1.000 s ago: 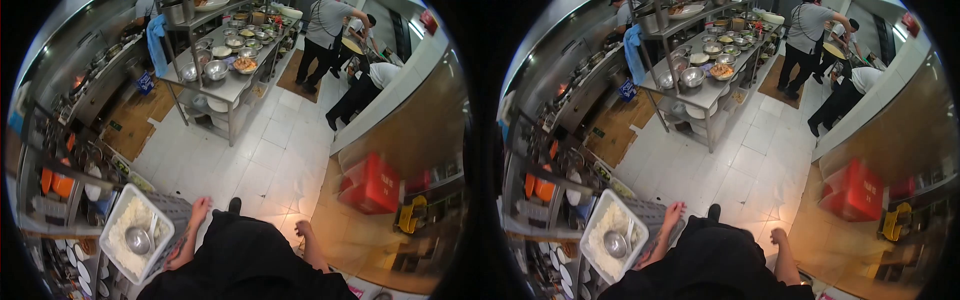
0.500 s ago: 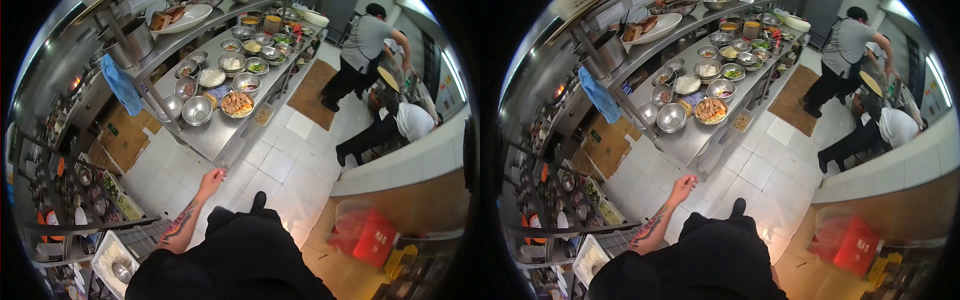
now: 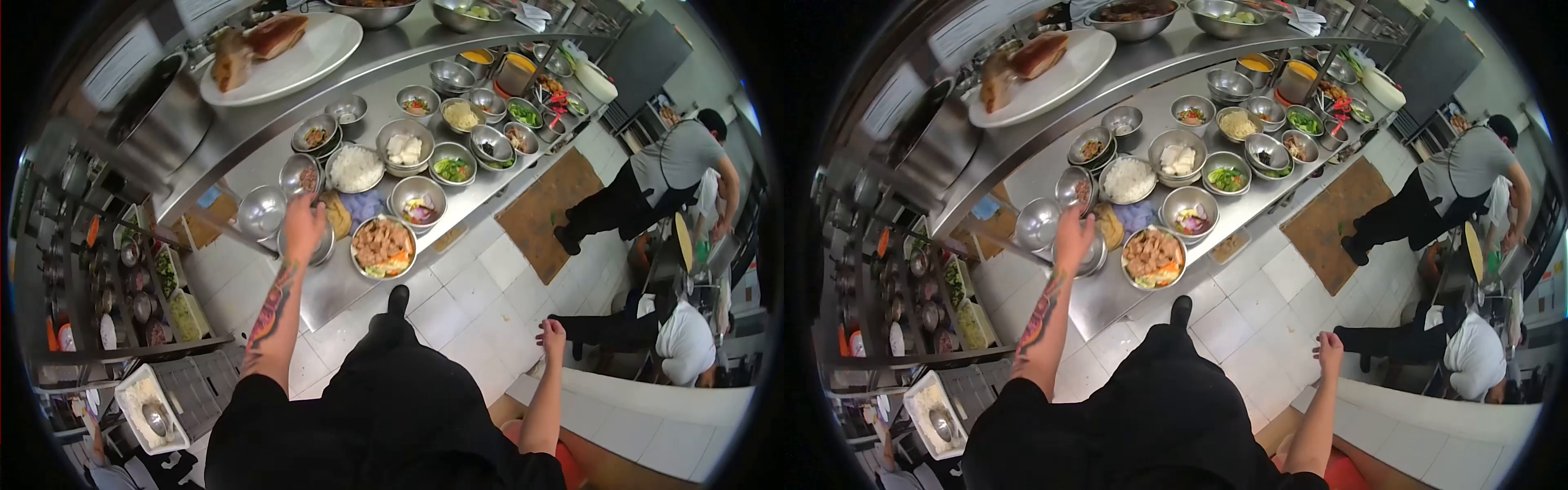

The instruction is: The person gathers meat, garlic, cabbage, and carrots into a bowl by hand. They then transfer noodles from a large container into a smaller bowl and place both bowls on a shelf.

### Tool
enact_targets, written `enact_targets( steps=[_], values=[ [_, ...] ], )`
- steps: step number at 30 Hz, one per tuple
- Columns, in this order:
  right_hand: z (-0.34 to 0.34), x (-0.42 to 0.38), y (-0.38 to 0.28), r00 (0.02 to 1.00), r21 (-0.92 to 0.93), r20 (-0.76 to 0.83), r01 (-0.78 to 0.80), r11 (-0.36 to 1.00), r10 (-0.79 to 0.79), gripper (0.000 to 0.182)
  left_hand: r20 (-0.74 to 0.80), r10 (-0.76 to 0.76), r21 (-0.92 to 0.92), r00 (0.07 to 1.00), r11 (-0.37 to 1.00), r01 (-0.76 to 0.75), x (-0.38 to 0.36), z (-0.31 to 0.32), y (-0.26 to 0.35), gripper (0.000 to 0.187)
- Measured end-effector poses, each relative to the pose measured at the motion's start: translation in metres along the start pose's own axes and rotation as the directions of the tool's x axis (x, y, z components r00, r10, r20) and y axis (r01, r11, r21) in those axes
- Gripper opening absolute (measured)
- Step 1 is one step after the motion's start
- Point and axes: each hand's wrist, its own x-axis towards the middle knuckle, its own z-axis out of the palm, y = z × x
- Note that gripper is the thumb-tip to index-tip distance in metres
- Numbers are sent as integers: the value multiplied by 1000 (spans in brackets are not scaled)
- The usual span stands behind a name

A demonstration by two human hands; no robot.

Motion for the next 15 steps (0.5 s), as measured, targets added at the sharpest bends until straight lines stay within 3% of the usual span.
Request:
enact_targets(
  steps=[2, 4, 5, 6, 8, 10, 12, 15],
  values=[
    [24, 18, -21, 996, -96, 65, 64, 993, -58, 19, 82, -153, 325, 985, 938, 119, 36, 21, -16, 32],
    [51, 29, -18, 983, -225, 182, 82, 971, -41, 22, 121, -233, 372, 965, 912, 174, 52, 58, -45, 32],
    [64, 25, -27, 969, -379, 246, 121, 917, -27, 26, 156, -296, 421, 942, 883, 208, 60, 74, -56, 32],
    [74, 27, -24, 940, -378, 333, 201, 904, -70, 25, 142, -307, 424, 941, 878, 222, 67, 82, -60, 32],
    [84, 23, -23, 930, -344, 365, 84, 935, 50, 20, 185, -256, 488, 949, 862, 137, 67, 87, -61, 28],
    [82, 42, 9, 888, -436, 449, 118, 892, 102, 20, 252, -369, 533, 894, 824, 190, 73, 82, -49, 27],
    [84, 60, -2, 837, -445, 471, -47, 894, 279, 22, 313, -410, 602, 857, 783, 156, 77, 84, -55, 28],
    [82, 117, -12, 803, -494, 548, 85, 865, 234, 19, 289, -448, 645, 846, 744, 174, 76, 84, -55, 28]
  ],
)
